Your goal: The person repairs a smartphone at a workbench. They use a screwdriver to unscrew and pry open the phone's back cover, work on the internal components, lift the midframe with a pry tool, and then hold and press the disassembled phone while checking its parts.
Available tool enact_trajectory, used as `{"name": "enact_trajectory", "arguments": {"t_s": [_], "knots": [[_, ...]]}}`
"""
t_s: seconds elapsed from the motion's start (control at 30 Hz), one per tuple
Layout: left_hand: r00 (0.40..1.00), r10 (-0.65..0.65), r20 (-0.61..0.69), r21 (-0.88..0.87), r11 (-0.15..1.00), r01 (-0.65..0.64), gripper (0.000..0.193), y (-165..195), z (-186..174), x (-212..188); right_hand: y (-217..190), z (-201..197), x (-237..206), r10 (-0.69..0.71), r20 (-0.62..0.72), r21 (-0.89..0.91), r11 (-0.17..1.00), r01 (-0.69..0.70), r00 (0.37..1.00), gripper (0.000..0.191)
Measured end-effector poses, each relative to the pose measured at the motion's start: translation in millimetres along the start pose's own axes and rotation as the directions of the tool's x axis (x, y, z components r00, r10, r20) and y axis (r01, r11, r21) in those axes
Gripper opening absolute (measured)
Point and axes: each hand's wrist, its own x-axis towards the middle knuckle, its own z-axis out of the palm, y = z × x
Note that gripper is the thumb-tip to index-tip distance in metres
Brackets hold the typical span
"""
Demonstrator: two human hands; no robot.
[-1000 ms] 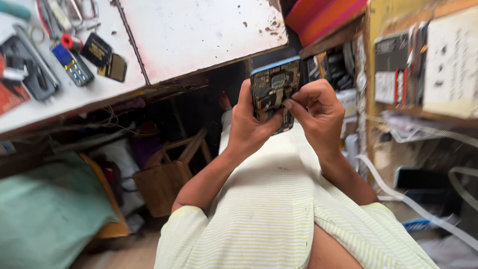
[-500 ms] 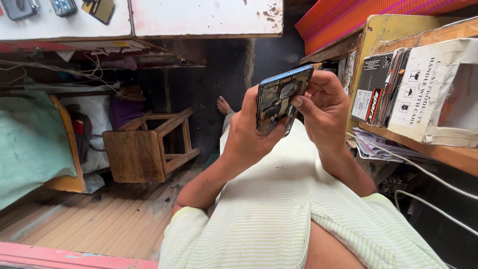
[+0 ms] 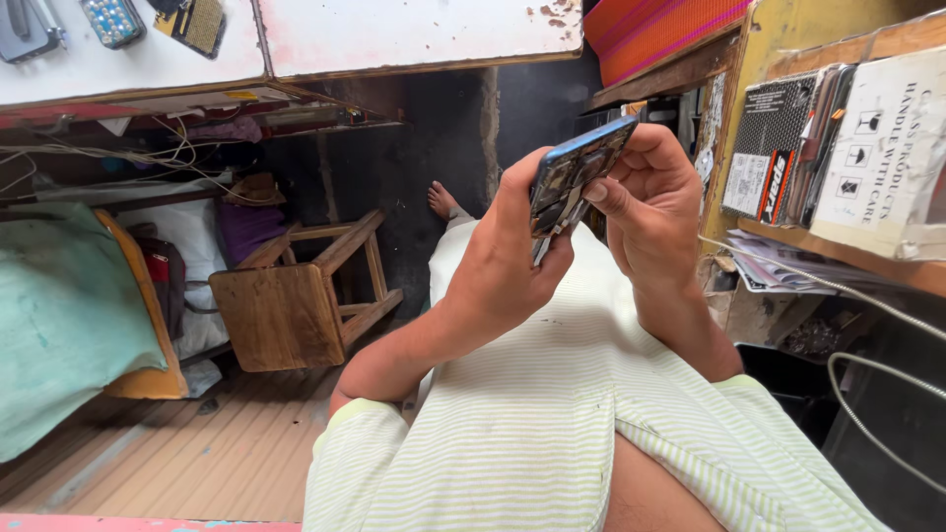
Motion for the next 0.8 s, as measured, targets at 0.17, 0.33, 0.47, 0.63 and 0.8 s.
{"name": "enact_trajectory", "arguments": {"t_s": [0.17,0.33,0.47,0.63,0.8], "knots": [[0.986,0.165,0.037,0.083,0.982,-0.167,0.068,-4,-19,5,12,8,4,-0.021,-0.016,-0.02,1.0,0.021,1.0,0.035],[0.975,0.214,0.061,0.091,0.971,-0.219,0.067,-8,-31,8,19,11,6,-0.043,-0.02,-0.02,0.999,0.043,0.999,0.035],[0.973,0.224,0.061,0.086,0.97,-0.228,0.067,-11,-35,9,20,12,6,-0.056,-0.03,-0.037,0.998,0.055,0.998,0.036],[0.964,0.262,0.05,0.14,0.954,-0.267,0.067,-12,-33,11,20,15,7,-0.062,-0.037,0.005,0.998,0.062,0.997,0.031],[0.957,0.289,0.034,0.219,0.932,-0.289,0.071,-11,-29,10,16,18,8,-0.067,-0.033,-0.016,0.998,0.067,0.997,0.03]]}}
